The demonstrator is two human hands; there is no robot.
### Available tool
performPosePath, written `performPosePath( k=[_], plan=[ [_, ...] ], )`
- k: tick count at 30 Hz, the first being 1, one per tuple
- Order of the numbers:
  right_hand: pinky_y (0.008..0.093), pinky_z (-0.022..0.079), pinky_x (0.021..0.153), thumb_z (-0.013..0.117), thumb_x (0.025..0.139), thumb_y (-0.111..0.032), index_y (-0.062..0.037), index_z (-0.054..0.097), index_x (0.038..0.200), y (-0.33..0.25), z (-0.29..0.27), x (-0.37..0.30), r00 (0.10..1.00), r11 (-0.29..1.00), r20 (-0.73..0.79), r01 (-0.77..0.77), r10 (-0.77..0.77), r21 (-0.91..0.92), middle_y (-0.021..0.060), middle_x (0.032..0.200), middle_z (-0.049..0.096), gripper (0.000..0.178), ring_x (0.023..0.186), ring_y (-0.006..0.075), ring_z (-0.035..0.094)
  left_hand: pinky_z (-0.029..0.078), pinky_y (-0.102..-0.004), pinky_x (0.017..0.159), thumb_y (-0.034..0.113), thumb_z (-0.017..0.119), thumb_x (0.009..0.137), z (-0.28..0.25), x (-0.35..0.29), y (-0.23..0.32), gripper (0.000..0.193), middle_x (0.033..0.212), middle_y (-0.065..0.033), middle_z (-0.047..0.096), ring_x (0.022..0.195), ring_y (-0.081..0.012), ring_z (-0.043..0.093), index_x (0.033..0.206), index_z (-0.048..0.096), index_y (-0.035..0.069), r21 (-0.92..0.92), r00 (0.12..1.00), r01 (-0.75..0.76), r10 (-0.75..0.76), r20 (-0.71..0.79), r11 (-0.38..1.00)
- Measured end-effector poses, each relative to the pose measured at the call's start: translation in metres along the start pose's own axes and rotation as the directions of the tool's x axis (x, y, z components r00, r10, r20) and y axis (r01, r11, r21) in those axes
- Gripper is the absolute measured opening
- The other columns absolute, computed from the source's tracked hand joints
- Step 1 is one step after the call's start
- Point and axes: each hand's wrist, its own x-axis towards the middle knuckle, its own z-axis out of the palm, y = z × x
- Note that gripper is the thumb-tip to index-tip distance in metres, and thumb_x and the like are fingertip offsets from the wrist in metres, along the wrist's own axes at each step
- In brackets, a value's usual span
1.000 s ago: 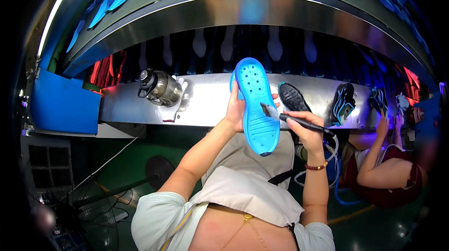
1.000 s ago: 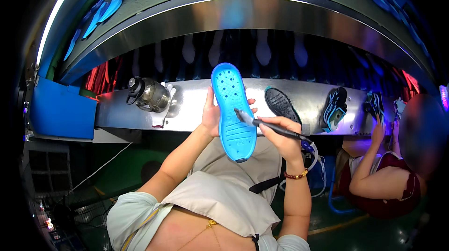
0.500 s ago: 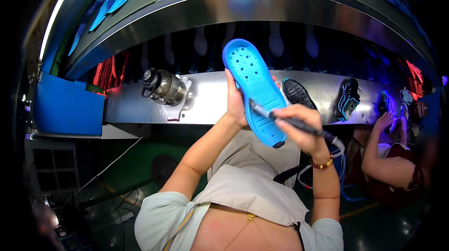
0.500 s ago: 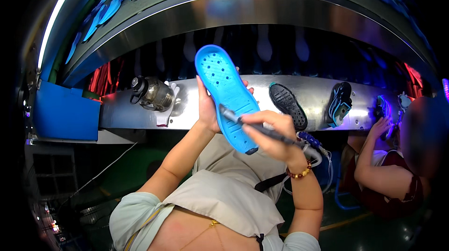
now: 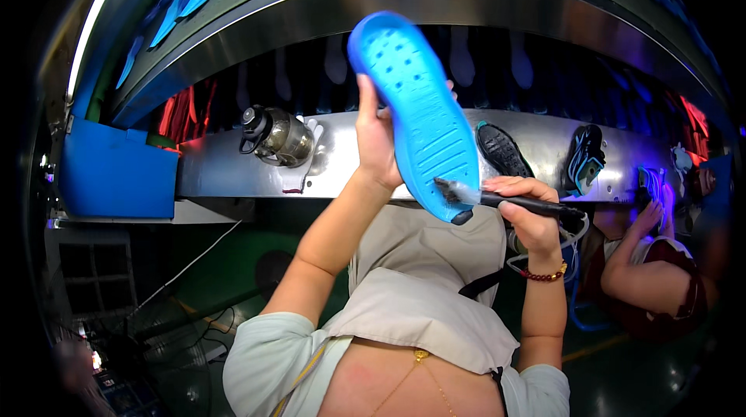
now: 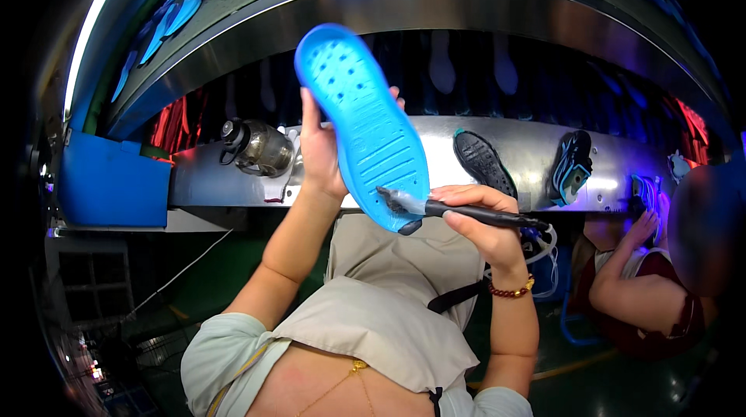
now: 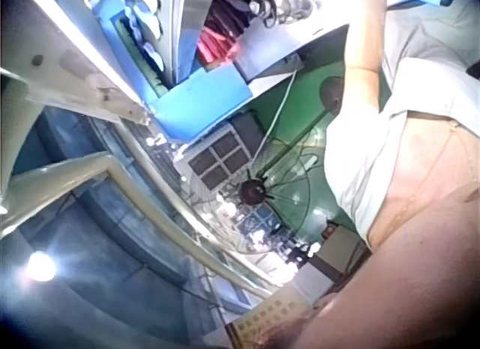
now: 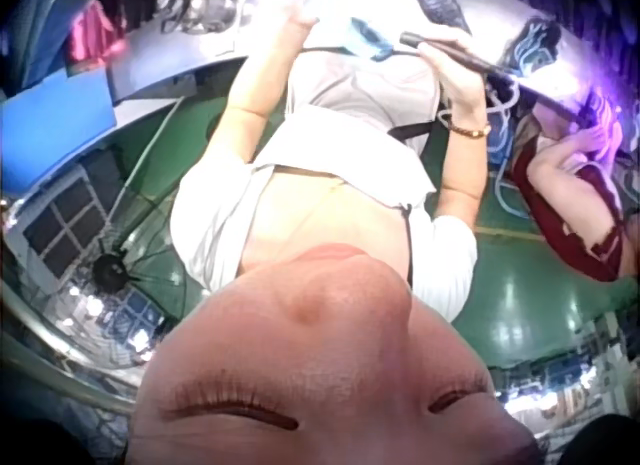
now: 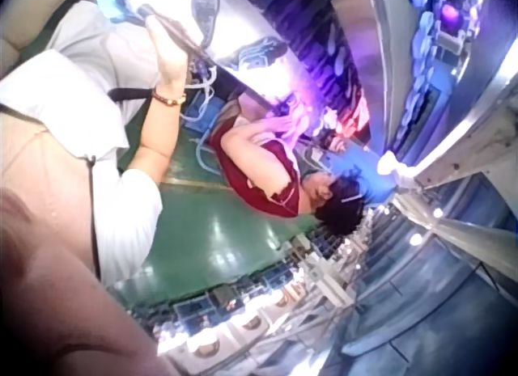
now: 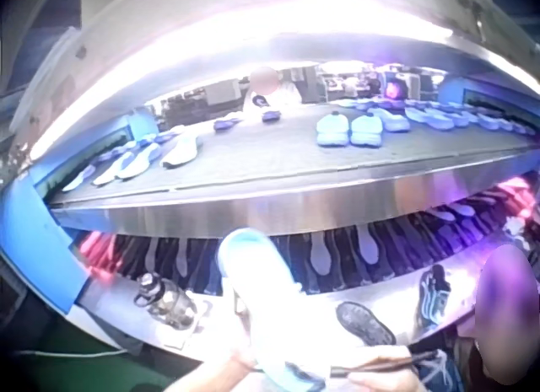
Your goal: The person applies glue to the underside and edges of blue shoe soles using a brush, then places the soles onto a conveyor belt.
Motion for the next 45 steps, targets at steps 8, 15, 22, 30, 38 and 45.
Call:
performPosePath(
  k=[8,15,22,30,38,45],
  plan=[
    [0.0326,0.047,0.082,0.062,0.070,0.003,0.0041,0.061,0.087,-0.024,0.049,-0.005,0.984,0.899,0.011,0.169,-0.180,-0.403,0.0181,0.092,0.063,0.017,0.089,0.0235,0.061,0.044,-0.0400,0.089,0.035,0.036,0.090,-0.002,-0.019,-0.031,0.050,0.114,-0.0183,0.053,0.101,-0.0283,0.055,0.123,0.039,-0.002,0.084,0.989,-0.079,0.067,0.130,0.993],
    [0.0305,0.049,0.078,0.064,0.067,0.006,0.0039,0.063,0.086,-0.042,0.024,0.021,0.970,0.883,0.216,0.194,-0.109,-0.426,0.0171,0.089,0.064,0.019,0.084,0.0242,0.063,0.046,-0.0381,0.086,0.031,0.039,0.089,-0.004,-0.012,-0.022,0.047,0.109,-0.0184,0.056,0.097,-0.0265,0.058,0.119,0.043,-0.004,0.008,0.996,-0.017,0.016,0.083,1.000],
    [0.0300,0.049,0.076,0.066,0.067,0.001,0.0016,0.063,0.085,-0.051,0.032,0.022,0.906,0.884,0.423,0.205,-0.008,-0.421,0.0140,0.088,0.065,0.019,0.083,0.0241,0.063,0.043,-0.0406,0.091,0.031,0.035,0.090,0.001,-0.010,-0.010,0.047,0.112,-0.0193,0.054,0.101,-0.0289,0.055,0.118,0.044,-0.005,-0.047,0.991,0.099,-0.094,0.100,0.994],
    [0.0293,0.046,0.075,0.067,0.065,0.000,-0.0035,0.064,0.085,-0.069,0.017,0.034,0.800,0.705,0.582,0.328,0.147,-0.629,0.0114,0.091,0.065,0.020,0.080,0.0218,0.063,0.047,-0.0368,0.081,0.026,0.053,0.083,0.004,-0.008,0.005,0.042,0.103,-0.0189,0.058,0.089,-0.0252,0.059,0.111,0.051,-0.005,0.267,0.807,0.591,-0.562,-0.184,0.761],
    [0.0322,0.050,0.075,0.064,0.071,0.001,0.0000,0.062,0.088,-0.072,0.002,0.031,0.722,0.692,0.622,0.283,0.302,-0.664,0.0131,0.091,0.064,0.018,0.087,0.0266,0.063,0.046,-0.0356,0.080,0.036,0.061,0.078,0.015,-0.013,0.015,0.054,0.108,-0.0188,0.054,0.094,-0.0239,0.057,0.115,0.049,-0.002,0.543,0.653,0.742,-0.606,-0.455,0.392],
    [0.0309,0.051,0.074,0.066,0.068,0.003,0.0012,0.063,0.088,-0.069,-0.020,0.033,0.745,0.748,0.601,0.216,0.289,-0.627,0.0154,0.091,0.064,0.021,0.087,0.0252,0.063,0.045,-0.0383,0.083,0.044,0.055,0.080,0.005,-0.016,0.025,0.063,0.117,-0.0222,0.048,0.101,-0.0278,0.054,0.121,0.044,-0.002,0.581,0.650,0.728,-0.633,-0.419,0.363]
  ],
)
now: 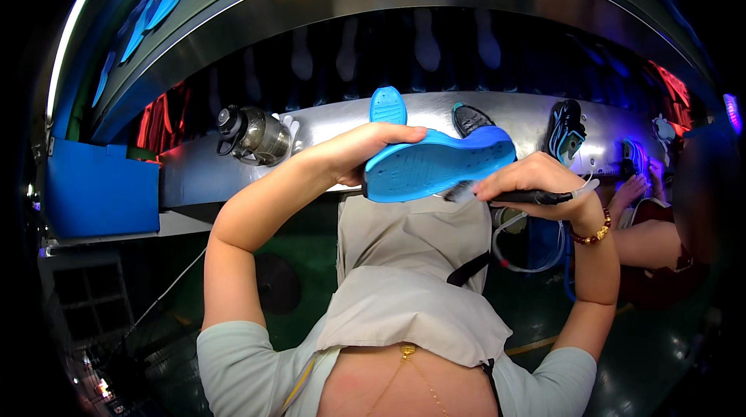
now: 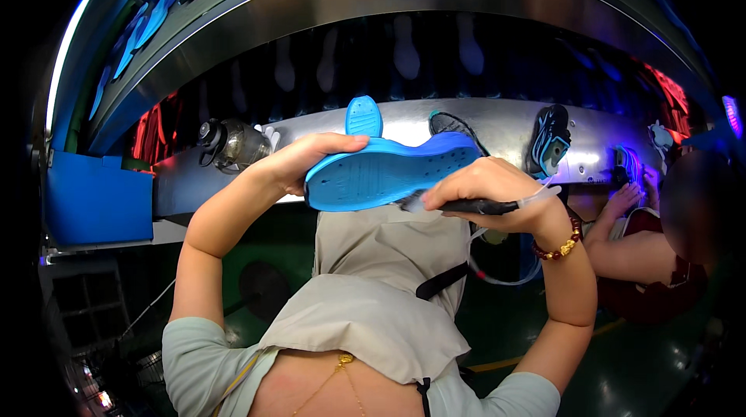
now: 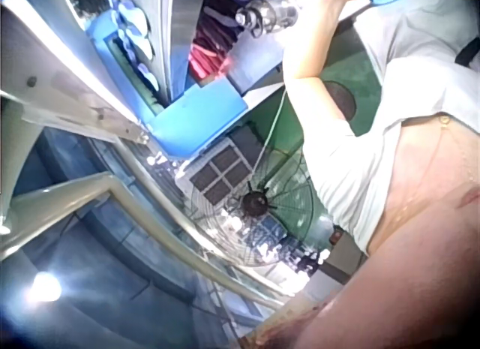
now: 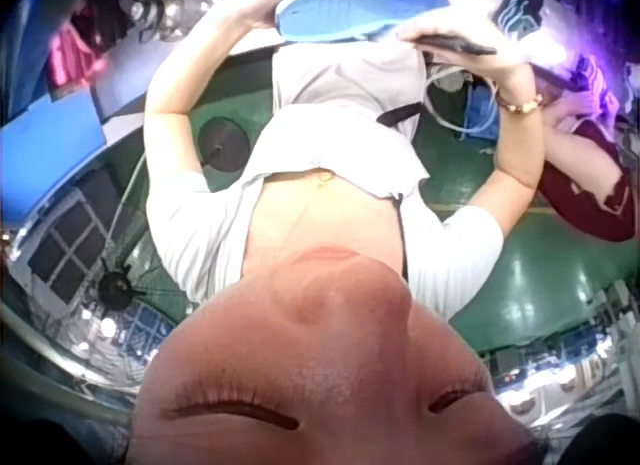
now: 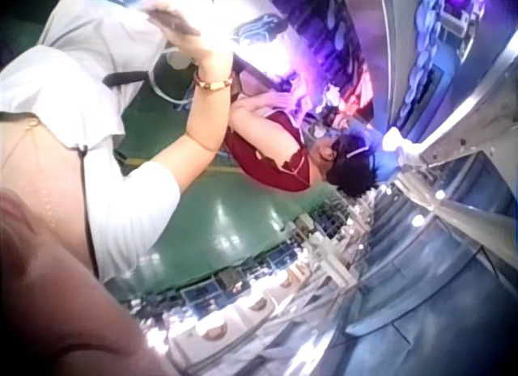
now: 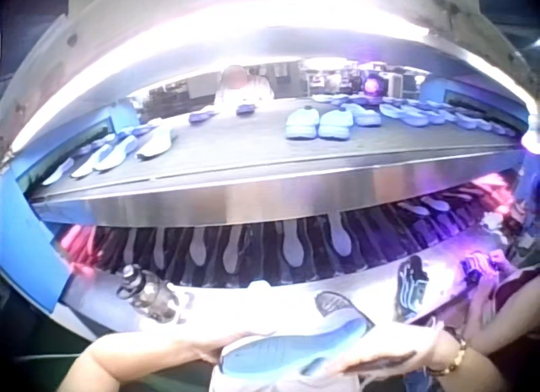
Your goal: The person applies glue to the underside and edges of blue shoe soles using a brush, then places the soles onto a conveyor belt.
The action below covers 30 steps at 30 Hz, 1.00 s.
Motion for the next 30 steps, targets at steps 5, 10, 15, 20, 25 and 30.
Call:
performPosePath(
  k=[5,10,15,20,25,30],
  plan=[
    [0.0298,0.050,0.076,0.066,0.068,0.004,0.0034,0.063,0.088,0.016,-0.010,-0.006,0.966,0.985,-0.222,-0.102,0.132,0.140,0.0149,0.088,0.065,0.020,0.086,0.0218,0.063,0.047,-0.0397,0.080,0.043,0.055,0.080,0.005,-0.002,-0.004,0.062,0.115,-0.0227,0.049,0.097,-0.0285,0.055,0.122,0.043,-0.001,-0.055,0.998,-0.053,0.052,-0.027,0.997],
    [0.0239,0.049,0.069,0.068,0.070,-0.002,0.0003,0.066,0.089,0.023,-0.013,-0.018,0.939,0.941,-0.191,-0.235,0.284,0.243,0.0103,0.085,0.066,0.019,0.077,0.0137,0.062,0.049,-0.0425,0.078,0.041,0.056,0.079,-0.011,0.013,-0.012,0.061,0.111,-0.0235,0.050,0.094,-0.0303,0.056,0.121,0.043,-0.001,-0.153,0.996,-0.076,0.068,-0.057,0.985],
    [0.0191,0.046,0.055,0.066,0.071,-0.001,0.0019,0.064,0.092,0.017,0.016,0.008,0.824,0.799,-0.377,-0.141,0.422,0.584,0.0077,0.082,0.064,0.021,0.061,0.0080,0.057,0.045,-0.0568,0.078,0.039,0.055,0.080,-0.003,0.032,-0.022,0.058,0.112,-0.0234,0.048,0.095,-0.0381,0.054,0.120,0.042,-0.001,-0.435,0.988,-0.145,0.154,-0.014,0.889],
    [0.0153,0.040,0.045,0.062,0.078,-0.010,0.0006,0.064,0.091,0.072,0.012,-0.016,0.503,0.831,-0.683,-0.141,0.529,0.539,0.0063,0.074,0.064,0.017,0.050,0.0051,0.052,0.041,-0.0632,0.079,0.040,0.046,0.084,-0.013,0.033,-0.038,0.056,0.120,-0.0228,0.045,0.103,-0.0407,0.050,0.124,0.039,0.002,-0.529,0.969,-0.191,0.245,0.034,0.827],
    [0.0161,0.039,0.043,0.065,0.074,-0.005,0.0002,0.064,0.091,0.049,0.068,0.010,0.464,0.857,-0.725,-0.192,0.509,0.479,0.0072,0.077,0.064,0.017,0.052,0.0041,0.053,0.040,-0.0630,0.081,0.040,0.045,0.084,-0.022,0.052,-0.058,0.058,0.120,-0.0234,0.045,0.104,-0.0416,0.049,0.127,0.036,0.002,-0.623,0.966,-0.198,0.260,0.009,0.757],
    [0.0158,0.033,0.040,0.054,0.084,-0.008,0.0029,0.060,0.097,0.043,0.066,-0.018,0.526,0.644,-0.704,0.336,0.477,0.687,0.0129,0.088,0.062,0.018,0.045,0.0028,0.042,0.038,-0.0635,0.083,0.041,0.040,0.085,-0.028,0.042,-0.062,0.057,0.126,-0.0248,0.039,0.109,-0.0439,0.044,0.129,0.034,0.004,-0.738,0.942,-0.201,0.333,0.034,0.644]
  ],
)
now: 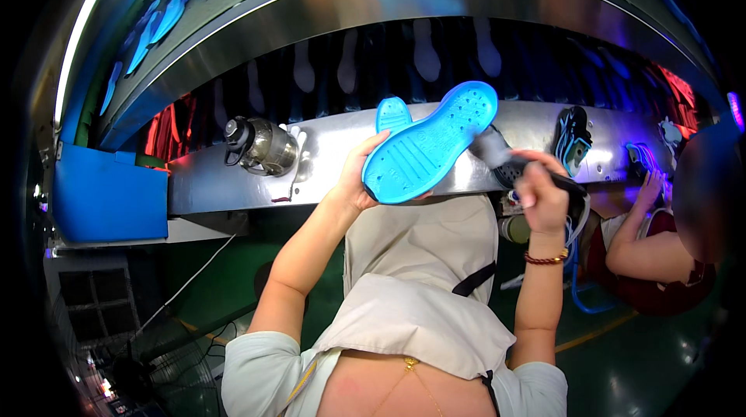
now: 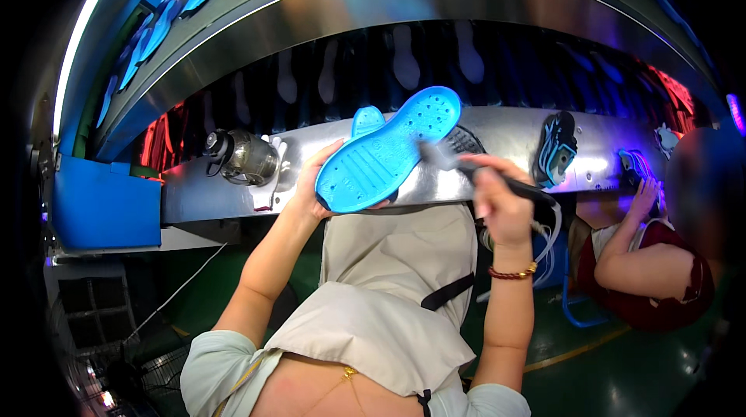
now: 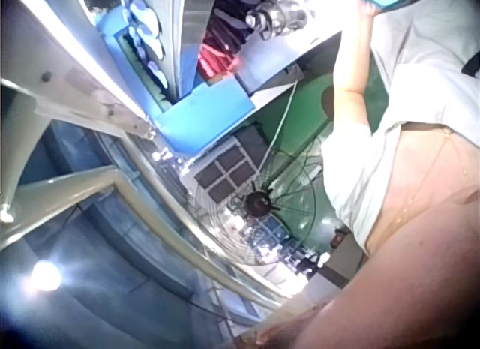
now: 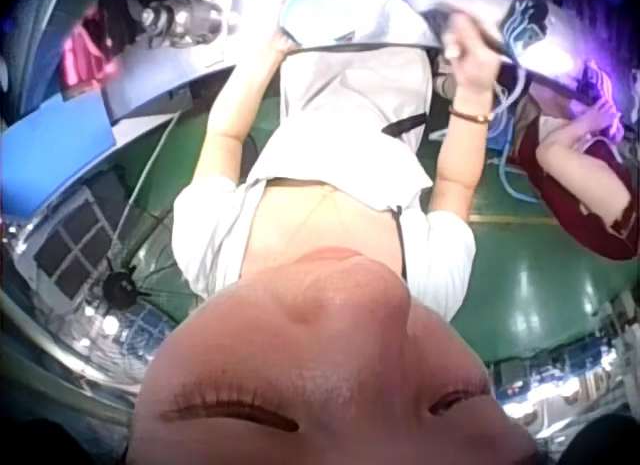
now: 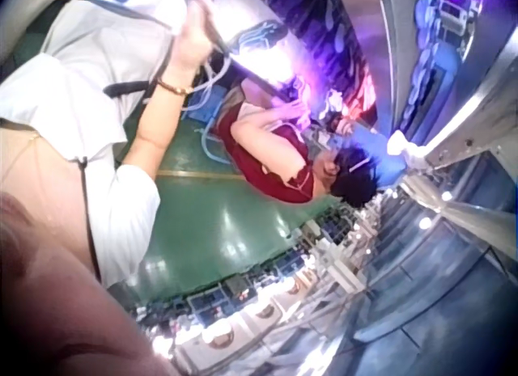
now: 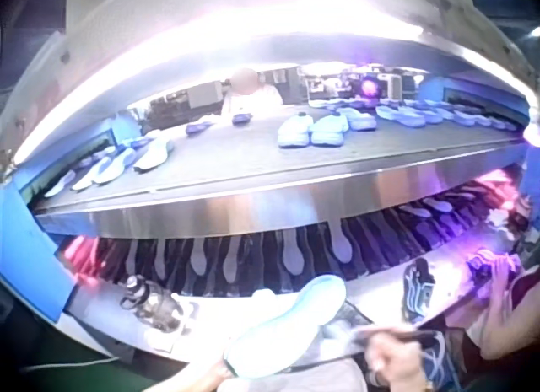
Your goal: The person applies glue to the underside and edges of blue shoe soles using a brush, then places the soles onto a conveyor belt.
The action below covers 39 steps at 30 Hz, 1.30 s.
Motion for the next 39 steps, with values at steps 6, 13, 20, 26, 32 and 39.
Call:
performPosePath(
  k=[6,13,20,26,32,39],
  plan=[
    [0.0176,0.032,0.044,0.046,0.090,-0.014,0.0015,0.053,0.105,0.007,-0.045,0.001,0.974,0.865,-0.200,0.192,-0.109,0.463,0.0130,0.104,0.059,0.023,0.046,0.0048,0.040,0.038,-0.0636,0.082,0.041,0.035,0.087,0.006,-0.004,-0.001,0.053,0.124,-0.0215,0.042,0.109,-0.0403,0.045,0.127,0.036,0.007,-0.104,0.999,-0.040,0.041,0.014,0.994],
    [0.0177,0.034,0.045,0.049,0.089,-0.018,0.0011,0.051,0.106,0.014,-0.048,0.007,0.907,0.884,-0.420,0.191,0.008,0.428,0.0080,0.092,0.060,0.025,0.051,0.0057,0.045,0.040,-0.0605,0.083,0.037,0.034,0.088,0.001,-0.002,-0.007,0.047,0.121,-0.0183,0.045,0.109,-0.0368,0.045,0.123,0.041,0.007,-0.278,0.997,-0.080,0.077,-0.021,0.957],
    [0.0234,0.044,0.063,0.052,0.087,-0.019,0.0027,0.062,0.089,0.045,-0.025,0.002,0.942,0.938,-0.320,-0.016,-0.103,-0.347,0.0102,0.089,0.063,0.024,0.069,0.0134,0.058,0.038,-0.0616,0.084,0.041,0.035,0.086,0.010,0.001,-0.009,0.050,0.124,-0.0184,0.043,0.110,-0.0380,0.044,0.124,0.041,0.009,-0.197,0.994,-0.109,0.107,-0.021,0.974],
    [0.0333,0.033,0.095,0.049,0.081,-0.005,-0.0024,0.057,0.109,0.076,-0.003,0.015,0.928,0.544,0.027,0.241,-0.371,-0.804,0.0129,0.113,0.055,0.029,0.112,0.0258,0.044,0.036,-0.0626,0.085,0.042,0.033,0.087,0.022,0.007,-0.016,0.055,0.128,-0.0194,0.040,0.113,-0.0391,0.042,0.128,0.037,0.007,0.001,0.985,-0.168,0.168,0.027,0.986],
    [0.0381,0.026,0.101,0.046,0.079,-0.001,-0.0030,0.056,0.110,0.079,0.011,0.024,0.982,0.701,0.032,0.156,-0.187,-0.696,0.0129,0.123,0.049,0.032,0.122,0.0302,0.032,0.043,-0.0418,0.088,0.037,0.029,0.089,0.019,0.018,-0.025,0.053,0.117,-0.0189,0.051,0.103,-0.0311,0.053,0.124,0.039,-0.003,0.215,0.929,-0.327,0.271,0.253,0.920],
    [0.0442,0.026,0.099,0.049,0.072,0.000,-0.0070,0.061,0.100,0.073,0.009,0.022,0.995,0.751,-0.067,0.013,-0.076,-0.660,0.0090,0.122,0.051,0.031,0.124,0.0324,0.029,0.044,-0.0384,0.086,0.035,0.037,0.087,0.002,0.025,-0.032,0.052,0.114,-0.0190,0.052,0.100,-0.0282,0.055,0.121,0.040,-0.003,0.611,0.871,-0.475,0.438,0.222,0.633]
  ],
)
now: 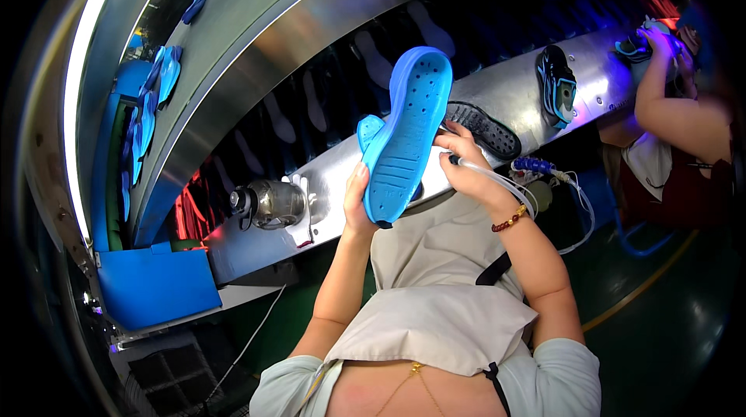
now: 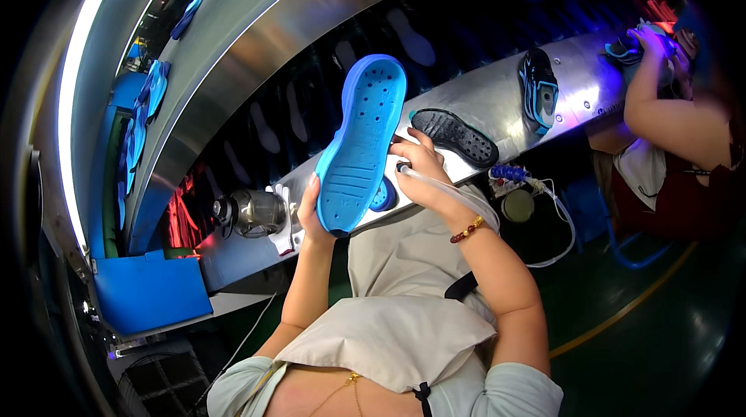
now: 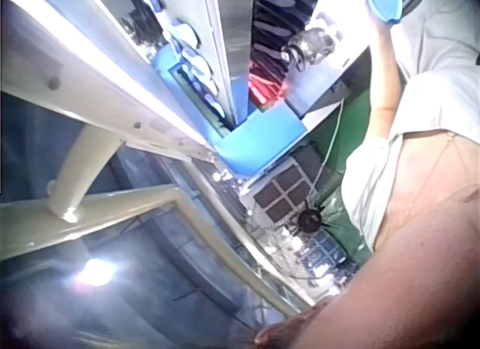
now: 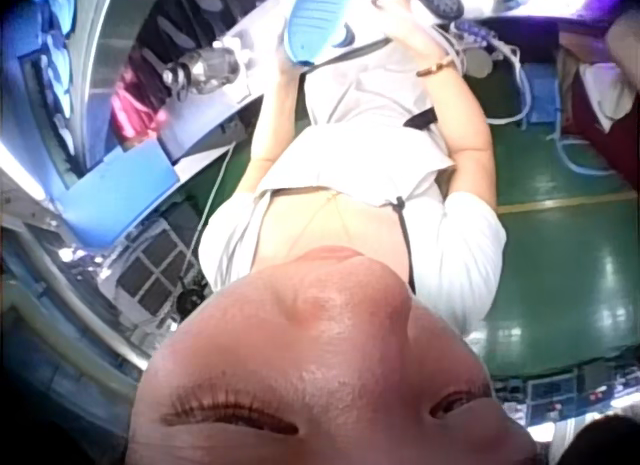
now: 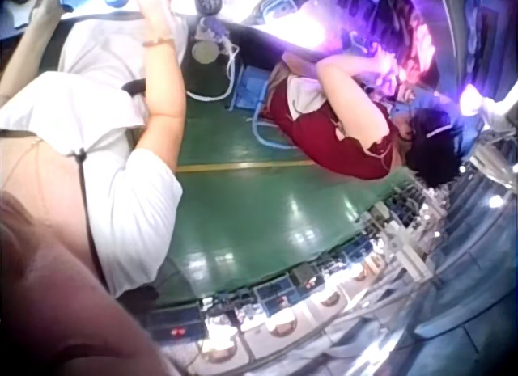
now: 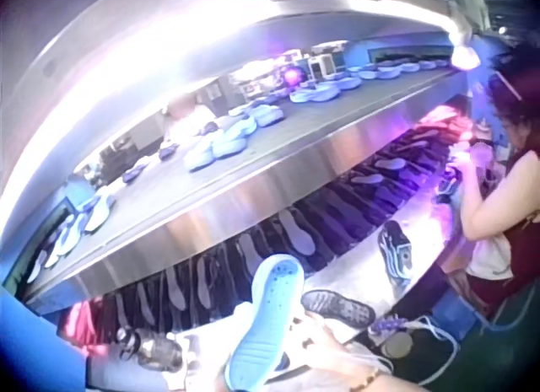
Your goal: The person applies glue to the underside and edges of blue shoe soles using a brush, then places the soles onto a conveyor belt.
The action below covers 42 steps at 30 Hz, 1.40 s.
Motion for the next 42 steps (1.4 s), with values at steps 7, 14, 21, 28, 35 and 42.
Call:
performPosePath(
  k=[7,14,21,28,35,42],
  plan=[
    [0.0414,0.031,0.099,0.049,0.076,-0.001,-0.0105,0.061,0.102,-0.009,-0.008,-0.002,0.996,0.982,0.071,-0.039,0.053,-0.186,0.0156,0.121,0.047,0.030,0.124,0.0307,0.031,0.044,-0.0261,0.073,0.035,0.041,0.085,0.013,-0.002,0.004,0.057,0.101,-0.0139,0.056,0.084,-0.0162,0.055,0.122,0.038,-0.008,0.239,0.995,-0.096,0.099,0.000,0.966],
    [0.0398,0.030,0.099,0.047,0.077,0.001,-0.0139,0.062,0.099,-0.010,-0.008,-0.001,0.994,0.961,0.082,-0.047,0.072,-0.273,0.0074,0.122,0.052,0.031,0.124,0.0296,0.031,0.044,-0.0268,0.075,0.035,0.042,0.084,0.011,0.000,0.001,0.056,0.101,-0.0145,0.055,0.086,-0.0176,0.055,0.120,0.040,-0.008,0.251,0.995,-0.099,0.102,0.002,0.963],
    [0.0342,0.035,0.094,0.043,0.074,0.005,-0.0141,0.063,0.098,-0.009,-0.018,-0.007,0.998,0.988,0.066,-0.012,0.022,-0.151,0.0067,0.121,0.052,0.037,0.123,0.0276,0.031,0.042,-0.0321,0.085,0.035,0.040,0.087,0.002,0.007,-0.005,0.054,0.112,-0.0169,0.052,0.099,-0.0232,0.054,0.121,0.040,-0.006,0.285,0.983,-0.103,0.142,-0.118,0.953],
    [0.0381,0.025,0.100,0.044,0.074,0.003,-0.0126,0.052,0.114,-0.003,-0.024,-0.016,0.987,0.989,-0.099,0.135,-0.129,0.054,0.0082,0.121,0.050,0.043,0.123,0.0279,0.032,0.040,-0.0583,0.082,0.041,0.037,0.085,0.001,0.010,0.009,0.049,0.118,-0.0167,0.048,0.108,-0.0369,0.046,0.119,0.045,0.007,-0.736,0.939,0.126,-0.318,-0.127,0.666],
    [0.0428,0.005,0.102,0.040,0.066,0.007,-0.0028,0.028,0.129,-0.029,-0.006,-0.025,0.949,0.934,-0.037,0.299,-0.312,-0.195,0.0134,0.134,0.035,0.065,0.132,0.0299,0.011,0.042,-0.0534,0.083,0.038,0.043,0.084,0.002,0.002,-0.001,0.043,0.118,-0.0137,0.050,0.108,-0.0340,0.047,0.116,0.049,0.009,-0.885,0.922,0.189,-0.387,0.011,0.425],
    [0.0491,0.001,0.102,0.041,0.065,0.006,0.0003,0.016,0.134,-0.035,0.002,-0.023,0.922,0.884,0.054,0.384,-0.384,-0.268,0.0115,0.138,0.030,0.074,0.134,0.0294,0.003,0.041,-0.0529,0.085,0.042,0.039,0.085,0.011,-0.001,-0.001,0.047,0.122,-0.0126,0.048,0.109,-0.0335,0.047,0.120,0.047,0.011,-0.855,0.941,0.257,-0.320,0.114,0.450]
  ],
)
